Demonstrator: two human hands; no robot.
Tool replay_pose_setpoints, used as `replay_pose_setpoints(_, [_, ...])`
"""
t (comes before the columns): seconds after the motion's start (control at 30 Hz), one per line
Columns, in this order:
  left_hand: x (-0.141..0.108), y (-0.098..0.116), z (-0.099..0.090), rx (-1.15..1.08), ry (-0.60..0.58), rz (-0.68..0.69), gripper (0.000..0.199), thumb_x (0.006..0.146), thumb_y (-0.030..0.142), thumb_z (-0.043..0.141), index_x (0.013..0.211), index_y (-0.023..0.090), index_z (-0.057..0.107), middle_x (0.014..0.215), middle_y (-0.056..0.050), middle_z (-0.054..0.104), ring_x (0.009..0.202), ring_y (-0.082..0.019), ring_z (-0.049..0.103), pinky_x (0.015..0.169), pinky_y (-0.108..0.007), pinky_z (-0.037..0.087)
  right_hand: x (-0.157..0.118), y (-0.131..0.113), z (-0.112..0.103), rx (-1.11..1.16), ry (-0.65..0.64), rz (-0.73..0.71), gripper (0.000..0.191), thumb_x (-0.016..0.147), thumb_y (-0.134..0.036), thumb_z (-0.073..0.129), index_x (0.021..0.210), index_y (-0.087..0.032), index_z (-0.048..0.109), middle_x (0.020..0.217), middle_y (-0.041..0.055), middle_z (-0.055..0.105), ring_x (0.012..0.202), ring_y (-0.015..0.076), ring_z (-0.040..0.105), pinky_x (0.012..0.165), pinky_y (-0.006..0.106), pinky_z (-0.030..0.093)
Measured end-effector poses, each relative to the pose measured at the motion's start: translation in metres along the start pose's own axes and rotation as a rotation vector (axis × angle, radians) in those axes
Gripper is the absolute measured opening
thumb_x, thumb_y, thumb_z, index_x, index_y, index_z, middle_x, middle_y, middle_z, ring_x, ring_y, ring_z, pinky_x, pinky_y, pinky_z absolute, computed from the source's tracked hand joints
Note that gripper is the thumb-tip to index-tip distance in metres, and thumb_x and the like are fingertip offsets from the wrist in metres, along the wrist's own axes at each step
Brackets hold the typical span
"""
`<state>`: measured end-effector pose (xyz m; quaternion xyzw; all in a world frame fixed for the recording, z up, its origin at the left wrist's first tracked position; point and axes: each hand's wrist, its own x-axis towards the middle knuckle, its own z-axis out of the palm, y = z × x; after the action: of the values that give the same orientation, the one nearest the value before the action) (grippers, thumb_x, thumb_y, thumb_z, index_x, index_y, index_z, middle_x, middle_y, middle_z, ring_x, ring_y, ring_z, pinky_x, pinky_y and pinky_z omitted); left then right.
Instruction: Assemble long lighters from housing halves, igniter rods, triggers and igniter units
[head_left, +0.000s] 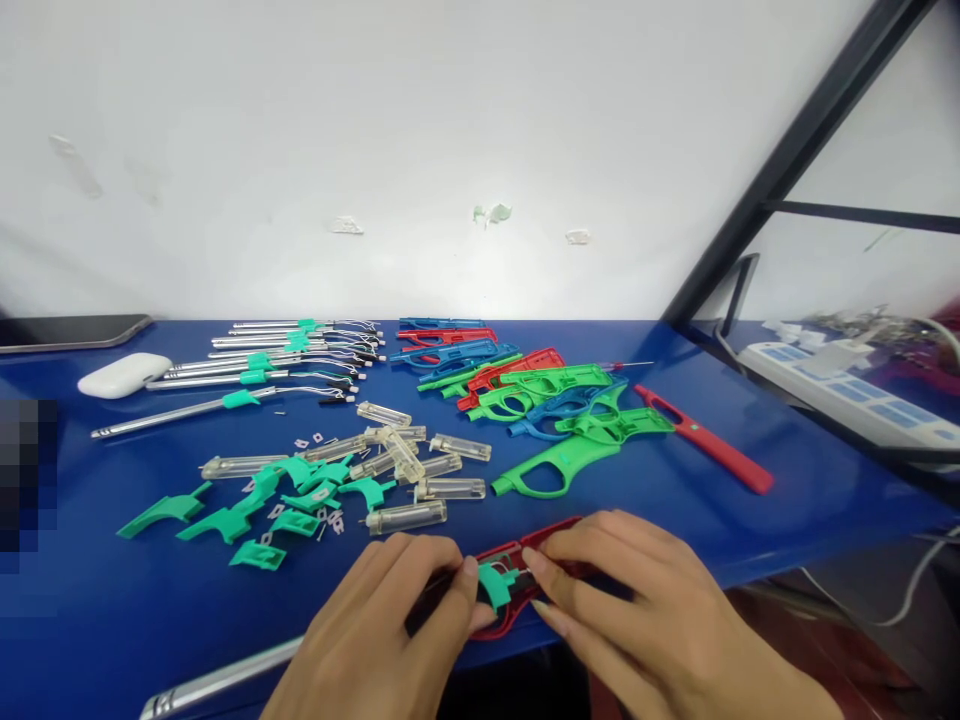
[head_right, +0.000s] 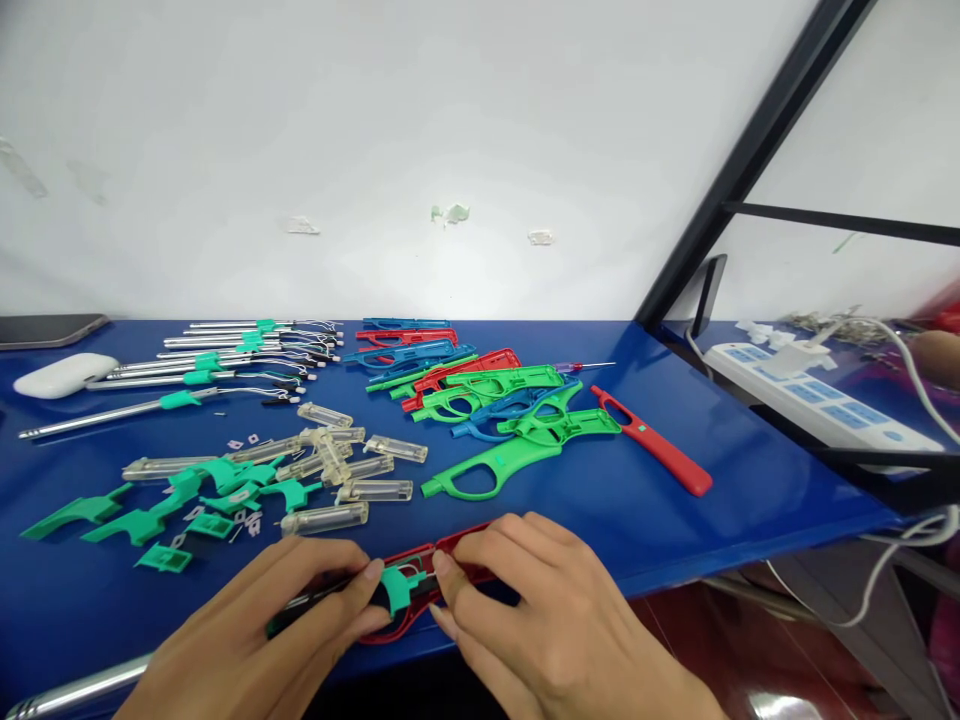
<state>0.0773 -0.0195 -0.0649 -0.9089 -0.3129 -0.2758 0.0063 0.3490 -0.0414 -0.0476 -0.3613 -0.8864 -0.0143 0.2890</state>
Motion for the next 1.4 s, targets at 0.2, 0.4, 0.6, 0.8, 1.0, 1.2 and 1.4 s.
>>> replay_pose_setpoints(0.2, [0.002, -0.002, -0.002, -0.031, -0.008, -0.001, 0.023, 0.114, 0.020, 0.045, 0.116, 0.024, 0.068, 0.105, -0.002, 0.071, 0.087, -0.015, 0.071, 0.075, -0.026, 0.064, -0.002, 0.002, 0.005, 0.115, 0.009, 0.063, 0.014, 0.110, -0.017, 0.062, 0.117, -0.019, 0.074, 0.102, 0.0046, 0.073, 0.086, 0.0171, 0.066, 0.078, 0.034, 0.055])
replay_pose_setpoints(0.4, [-0.001, -0.004, 0.001, -0.110, 0.021, -0.049, 0.026, 0.112, 0.020, 0.047, 0.112, 0.027, 0.072, 0.105, -0.001, 0.073, 0.087, -0.013, 0.072, 0.080, -0.022, 0.064, 0.001, 0.002, 0.002, 0.131, -0.001, 0.057, 0.015, 0.110, -0.016, 0.060, 0.114, -0.018, 0.074, 0.099, 0.0046, 0.072, 0.085, 0.0169, 0.066, 0.079, 0.033, 0.056])
replay_pose_setpoints(0.6, [-0.001, -0.006, 0.001, -0.179, -0.005, -0.091, 0.022, 0.110, 0.022, 0.051, 0.111, 0.029, 0.072, 0.107, 0.000, 0.075, 0.087, -0.013, 0.073, 0.078, -0.019, 0.063, -0.001, -0.001, 0.003, 0.105, 0.022, 0.067, 0.020, 0.110, -0.014, 0.058, 0.122, -0.018, 0.075, 0.100, 0.0056, 0.073, 0.085, 0.0174, 0.067, 0.078, 0.033, 0.058])
replay_pose_setpoints(0.8, [-0.001, -0.011, 0.000, -0.122, -0.082, -0.058, 0.030, 0.107, 0.010, 0.045, 0.120, 0.028, 0.066, 0.114, 0.000, 0.072, 0.096, -0.011, 0.074, 0.086, -0.017, 0.062, -0.002, -0.001, 0.006, 0.180, 0.053, 0.110, 0.017, 0.111, -0.015, 0.059, 0.112, -0.019, 0.075, 0.102, 0.0057, 0.073, 0.089, 0.0167, 0.068, 0.082, 0.030, 0.060])
replay_pose_setpoints(1.0, [-0.005, -0.013, 0.002, -0.051, -0.046, -0.039, 0.042, 0.101, 0.003, 0.043, 0.130, 0.028, 0.063, 0.115, 0.001, 0.072, 0.097, -0.011, 0.074, 0.088, -0.018, 0.062, -0.005, -0.010, 0.008, 0.018, 0.057, 0.124, 0.025, 0.115, -0.020, 0.051, 0.114, -0.020, 0.077, 0.099, 0.0034, 0.078, 0.089, 0.0179, 0.073, 0.091, 0.032, 0.059])
replay_pose_setpoints(1.2, [-0.012, -0.015, 0.003, 0.019, -0.015, -0.012, 0.050, 0.093, 0.000, 0.041, 0.127, 0.027, 0.064, 0.112, 0.001, 0.074, 0.094, -0.011, 0.076, 0.089, -0.016, 0.062, -0.005, -0.015, 0.019, 0.030, 0.120, 0.153, 0.024, 0.115, -0.020, 0.051, 0.110, -0.022, 0.075, 0.095, 0.0021, 0.077, 0.082, 0.0168, 0.072, 0.081, 0.030, 0.058])
replay_pose_setpoints(1.4, [-0.016, -0.015, 0.004, 0.058, 0.027, 0.012, 0.051, 0.093, 0.000, 0.041, 0.130, 0.025, 0.066, 0.116, 0.000, 0.076, 0.097, -0.011, 0.077, 0.093, -0.015, 0.060, -0.002, -0.018, 0.021, 0.203, 0.105, 0.314, 0.017, 0.110, -0.020, 0.061, 0.098, -0.025, 0.070, 0.093, -0.0010, 0.075, 0.081, 0.0159, 0.069, 0.076, 0.028, 0.058])
